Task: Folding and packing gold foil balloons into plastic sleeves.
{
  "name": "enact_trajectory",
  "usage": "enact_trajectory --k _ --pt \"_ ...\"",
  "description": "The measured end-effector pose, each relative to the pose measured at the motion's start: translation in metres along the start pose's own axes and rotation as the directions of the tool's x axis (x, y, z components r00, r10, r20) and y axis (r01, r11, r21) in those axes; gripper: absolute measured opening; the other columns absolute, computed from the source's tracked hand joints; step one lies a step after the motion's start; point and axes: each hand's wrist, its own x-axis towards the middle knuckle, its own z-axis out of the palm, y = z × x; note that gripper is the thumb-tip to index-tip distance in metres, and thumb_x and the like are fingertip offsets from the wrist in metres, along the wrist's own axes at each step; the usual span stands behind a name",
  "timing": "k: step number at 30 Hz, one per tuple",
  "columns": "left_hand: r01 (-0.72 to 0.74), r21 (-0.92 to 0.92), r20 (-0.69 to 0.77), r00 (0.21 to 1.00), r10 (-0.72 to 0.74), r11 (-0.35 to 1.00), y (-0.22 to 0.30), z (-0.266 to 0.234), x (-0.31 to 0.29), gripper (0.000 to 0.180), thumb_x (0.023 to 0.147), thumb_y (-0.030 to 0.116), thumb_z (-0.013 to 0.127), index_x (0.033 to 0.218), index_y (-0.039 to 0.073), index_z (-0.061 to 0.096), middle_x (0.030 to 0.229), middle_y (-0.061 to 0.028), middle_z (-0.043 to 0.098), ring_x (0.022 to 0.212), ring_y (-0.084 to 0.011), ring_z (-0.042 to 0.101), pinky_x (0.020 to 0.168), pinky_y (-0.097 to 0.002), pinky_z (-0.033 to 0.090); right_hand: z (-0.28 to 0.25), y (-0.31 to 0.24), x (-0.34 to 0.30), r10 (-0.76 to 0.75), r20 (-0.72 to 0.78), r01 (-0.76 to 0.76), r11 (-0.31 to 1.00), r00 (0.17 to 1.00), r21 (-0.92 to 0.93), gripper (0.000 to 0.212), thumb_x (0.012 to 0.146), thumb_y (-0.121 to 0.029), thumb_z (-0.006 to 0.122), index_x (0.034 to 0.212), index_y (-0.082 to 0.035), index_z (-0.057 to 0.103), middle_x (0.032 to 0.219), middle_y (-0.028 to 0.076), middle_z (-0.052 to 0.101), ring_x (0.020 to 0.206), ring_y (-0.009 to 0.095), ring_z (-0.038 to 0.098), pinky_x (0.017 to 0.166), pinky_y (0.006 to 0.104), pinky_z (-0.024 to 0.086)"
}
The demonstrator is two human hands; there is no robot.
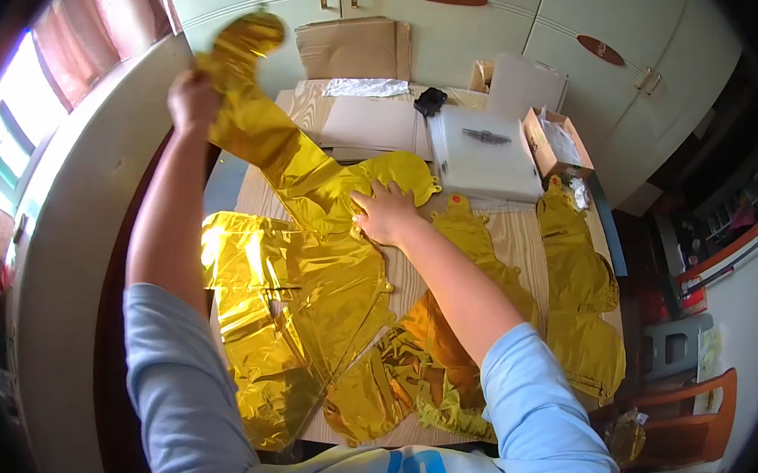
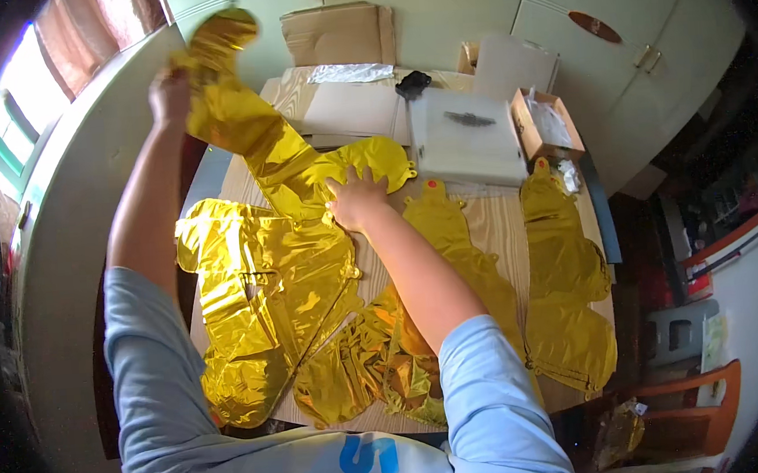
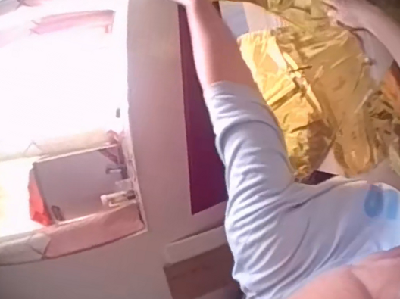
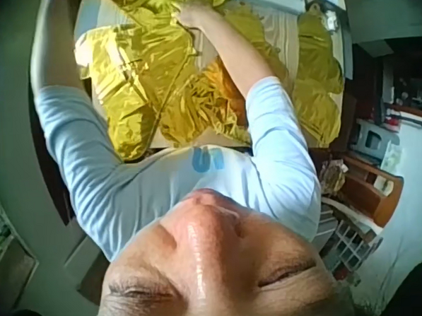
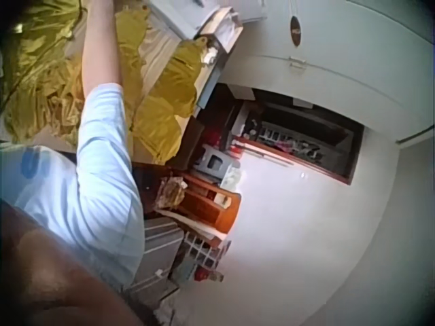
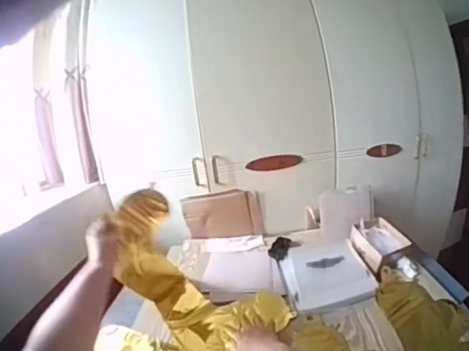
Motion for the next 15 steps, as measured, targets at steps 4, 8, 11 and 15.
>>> enact_trajectory --k 4,8,11,15 --pt "-0.088 0.615 -0.276 0.907 0.319 0.784 -0.016 -0.13 0.128 0.036 0.099 0.034 0.056 0.132 0.022 0.062 0.118 -0.01 0.068 0.093 -0.0271 0.07 0.082 -0.0401 0.058 0.001 -0.015 0.001 -0.03 -0.034 0.029 0.999 0.999 -0.017 0.06 0.101 -0.045 0.052 0.157 -0.032 0.035 0.165 0.015 0.026 0.149 0.041 0.027 0.117 0.0643 0.026" --pt "-0.392 0.643 -0.195 0.747 0.636 0.658 0.031 -0.174 0.126 0.033 0.102 0.033 0.05 0.128 0.017 0.063 0.114 -0.0132 0.07 0.094 -0.0285 0.07 0.084 -0.041 0.055 0.001 -0.012 0.003 -0.03 -0.032 0.03 0.999 0.999 -0.012 0.065 0.097 -0.048 0.056 0.156 -0.031 0.036 0.163 0.017 0.03 0.148 0.041 0.03 0.115 0.0624 0.03" --pt "-0.7 0.502 0.041 0.606 0.794 0.508 0.044 -0.165 0.099 0.029 0.1 0.026 0.051 0.115 0.009 0.068 0.105 -0.0184 0.071 0.095 -0.0324 0.07 0.086 -0.0425 0.053 -0.007 -0.001 0.006 -0.103 -0.125 0.126 0.973 0.987 0.195 0.075 0.089 -0.045 0.069 0.154 -0.019 0.04 0.153 0.024 0.04 0.142 0.04 0.038 0.113 0.0508 0.038" --pt "-0.777 0.216 0.353 0.627 0.694 0.592 0.092 -0.129 -0.057 0.014 0.094 0.016 0.06 0.104 0.009 0.067 0.087 -0.019 0.069 0.084 -0.0401 0.068 0.075 -0.0483 0.054 -0.079 -0.009 -0.056 -0.13 -0.849 0.478 0.864 0.513 0.157 0.089 0.082 -0.043 0.077 0.148 0.0 0.037 0.139 0.027 0.051 0.128 0.042 0.052 0.107 0.0471 0.044"
